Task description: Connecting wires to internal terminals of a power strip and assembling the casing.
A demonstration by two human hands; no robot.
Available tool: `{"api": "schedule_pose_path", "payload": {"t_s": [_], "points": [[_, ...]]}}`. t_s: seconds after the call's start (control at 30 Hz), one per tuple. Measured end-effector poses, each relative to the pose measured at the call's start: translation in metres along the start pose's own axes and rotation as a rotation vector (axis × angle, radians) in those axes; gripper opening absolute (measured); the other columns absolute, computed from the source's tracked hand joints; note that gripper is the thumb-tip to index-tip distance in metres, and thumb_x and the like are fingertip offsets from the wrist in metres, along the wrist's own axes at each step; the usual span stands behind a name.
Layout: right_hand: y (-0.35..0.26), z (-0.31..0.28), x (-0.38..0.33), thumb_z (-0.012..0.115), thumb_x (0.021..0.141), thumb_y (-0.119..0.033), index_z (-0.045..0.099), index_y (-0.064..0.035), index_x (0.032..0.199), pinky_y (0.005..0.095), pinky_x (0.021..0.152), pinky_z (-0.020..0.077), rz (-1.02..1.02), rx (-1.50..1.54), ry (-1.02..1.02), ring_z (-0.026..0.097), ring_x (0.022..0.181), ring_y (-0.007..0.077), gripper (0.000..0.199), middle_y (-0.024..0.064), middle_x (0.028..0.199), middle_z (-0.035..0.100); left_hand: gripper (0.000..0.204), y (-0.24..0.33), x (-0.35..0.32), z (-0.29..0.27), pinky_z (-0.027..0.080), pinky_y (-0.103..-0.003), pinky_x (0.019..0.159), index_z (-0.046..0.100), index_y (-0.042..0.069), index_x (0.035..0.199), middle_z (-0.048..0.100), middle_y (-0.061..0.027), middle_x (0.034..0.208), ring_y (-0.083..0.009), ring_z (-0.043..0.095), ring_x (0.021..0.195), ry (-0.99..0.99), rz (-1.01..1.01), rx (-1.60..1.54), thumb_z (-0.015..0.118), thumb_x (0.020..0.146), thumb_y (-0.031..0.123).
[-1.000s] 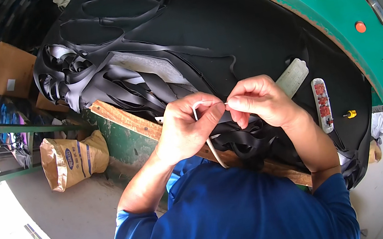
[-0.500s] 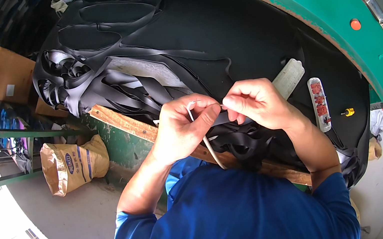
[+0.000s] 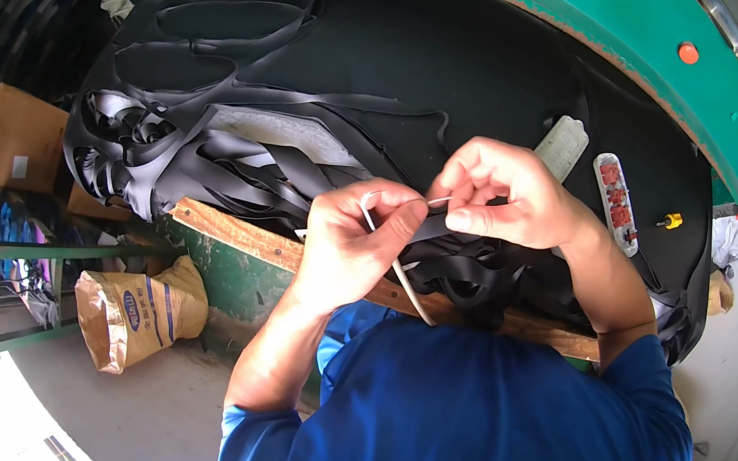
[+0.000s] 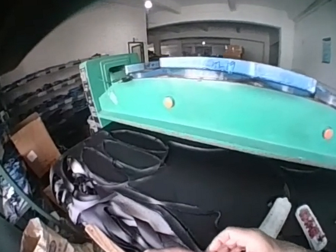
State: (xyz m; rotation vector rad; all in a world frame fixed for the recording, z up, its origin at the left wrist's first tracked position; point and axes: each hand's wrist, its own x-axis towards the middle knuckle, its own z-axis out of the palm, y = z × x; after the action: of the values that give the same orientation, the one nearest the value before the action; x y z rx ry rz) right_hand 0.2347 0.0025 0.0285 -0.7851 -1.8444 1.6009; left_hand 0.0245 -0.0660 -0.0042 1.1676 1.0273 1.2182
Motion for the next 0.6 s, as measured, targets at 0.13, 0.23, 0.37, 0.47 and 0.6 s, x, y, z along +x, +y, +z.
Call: {"api": "schedule_pose_path", "payload": {"t_s": [0.13, 0.23, 0.37, 0.47, 0.6], "points": [[0.0, -0.004, 0.005, 0.063, 0.098, -0.009, 0.063, 0.0021, 0.093, 0.0228, 0.06, 0.0515, 0.29, 0.058, -0.15, 0.063, 0.065, 0.0092, 0.012, 0.0081, 0.083, 0.071, 0.007, 0.002, -0.001, 0.0, 0.044, -0.021, 0.063, 0.072, 0.0, 0.093, 0.068, 0.0023, 0.08, -0.0029, 0.054, 0.071, -0.025, -0.031, -0.036, 0.071, 0.093, 0.006], [0.0, -0.001, 0.001, 0.06, 0.099, -0.007, 0.063, 0.0025, 0.09, 0.0225, 0.06, 0.0515, 0.191, 0.04, -0.124, 0.063, 0.064, 0.0095, 0.014, 0.0084, 0.078, 0.069, 0.007, 0.0, -0.001, -0.001, 0.045, -0.021, 0.065, 0.072, -0.001, 0.093, 0.068, 0.0013, 0.081, -0.0035, 0.056, 0.073, -0.024, -0.005, -0.017, 0.071, 0.093, 0.006], [0.003, -0.005, -0.001, 0.061, 0.097, -0.002, 0.062, 0.0028, 0.092, 0.0239, 0.062, 0.0533, 0.08, 0.061, -0.099, 0.065, 0.068, 0.0113, 0.006, 0.0098, 0.08, 0.069, 0.007, -0.003, 0.001, -0.001, 0.046, -0.021, 0.067, 0.072, 0.0, 0.094, 0.069, 0.0004, 0.082, -0.0041, 0.057, 0.075, -0.041, -0.009, -0.015, 0.072, 0.093, 0.007], [0.006, -0.007, -0.002, 0.062, 0.095, 0.001, 0.061, 0.0027, 0.093, 0.0255, 0.065, 0.0548, 0.03, 0.071, -0.07, 0.067, 0.071, 0.0131, 0.003, 0.0111, 0.082, 0.07, 0.007, -0.007, 0.002, -0.002, 0.046, -0.021, 0.064, 0.072, -0.001, 0.094, 0.068, 0.001, 0.079, -0.0037, 0.056, 0.072, -0.034, 0.015, -0.004, 0.071, 0.093, 0.006], [0.005, -0.026, -0.003, 0.063, 0.093, 0.003, 0.058, 0.0006, 0.091, 0.0284, 0.069, 0.0576, -0.005, 0.101, 0.071, 0.069, 0.074, 0.0155, 0.006, 0.0127, 0.084, 0.07, 0.006, -0.013, -0.001, -0.009, 0.044, -0.02, 0.06, 0.073, 0.0, 0.094, 0.065, 0.0031, 0.074, -0.003, 0.055, 0.068, 0.01, 0.007, -0.049, 0.07, 0.093, 0.005]]}}
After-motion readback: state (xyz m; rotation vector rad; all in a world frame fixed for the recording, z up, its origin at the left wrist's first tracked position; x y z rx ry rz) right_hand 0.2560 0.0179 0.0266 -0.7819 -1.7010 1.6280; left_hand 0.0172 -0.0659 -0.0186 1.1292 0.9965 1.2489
